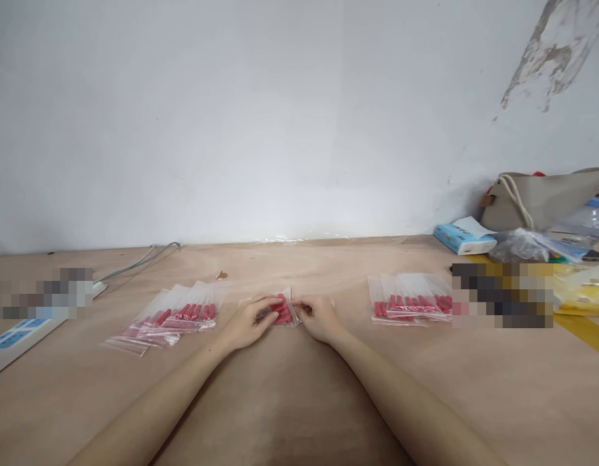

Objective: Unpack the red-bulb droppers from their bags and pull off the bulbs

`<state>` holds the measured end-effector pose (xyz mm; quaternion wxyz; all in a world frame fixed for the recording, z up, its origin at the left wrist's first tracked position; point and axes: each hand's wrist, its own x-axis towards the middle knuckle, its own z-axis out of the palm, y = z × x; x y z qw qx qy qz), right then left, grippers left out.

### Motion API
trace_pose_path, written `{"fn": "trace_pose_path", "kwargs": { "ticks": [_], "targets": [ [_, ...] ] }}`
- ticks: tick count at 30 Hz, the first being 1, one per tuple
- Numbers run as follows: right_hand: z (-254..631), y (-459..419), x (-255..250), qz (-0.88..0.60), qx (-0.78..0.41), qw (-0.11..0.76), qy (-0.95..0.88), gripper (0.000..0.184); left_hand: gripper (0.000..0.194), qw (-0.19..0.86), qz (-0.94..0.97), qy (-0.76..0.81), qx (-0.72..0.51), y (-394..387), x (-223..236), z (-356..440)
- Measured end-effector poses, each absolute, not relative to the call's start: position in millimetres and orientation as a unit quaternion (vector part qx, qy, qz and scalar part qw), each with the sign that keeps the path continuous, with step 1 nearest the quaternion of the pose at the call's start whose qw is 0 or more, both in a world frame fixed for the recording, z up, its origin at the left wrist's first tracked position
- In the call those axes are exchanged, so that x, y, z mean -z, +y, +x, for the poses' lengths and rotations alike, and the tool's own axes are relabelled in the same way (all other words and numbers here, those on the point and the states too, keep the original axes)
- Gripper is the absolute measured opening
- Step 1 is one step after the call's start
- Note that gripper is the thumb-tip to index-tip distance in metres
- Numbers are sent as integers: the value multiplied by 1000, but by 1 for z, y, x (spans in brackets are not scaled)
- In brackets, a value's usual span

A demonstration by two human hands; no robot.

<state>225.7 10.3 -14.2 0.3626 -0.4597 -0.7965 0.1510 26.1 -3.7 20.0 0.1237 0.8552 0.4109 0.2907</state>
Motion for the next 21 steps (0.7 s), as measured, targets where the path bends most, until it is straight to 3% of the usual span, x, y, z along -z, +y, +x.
{"fn": "trace_pose_path", "kwargs": {
  "ticks": [11,21],
  "targets": [
    [229,11,11,-338,96,343,-871,15,31,60,883,382,-267,15,-9,43],
    [231,7,9,-322,61,360,-874,18,23,62,876,380,-291,18,-8,40]
  ]
}}
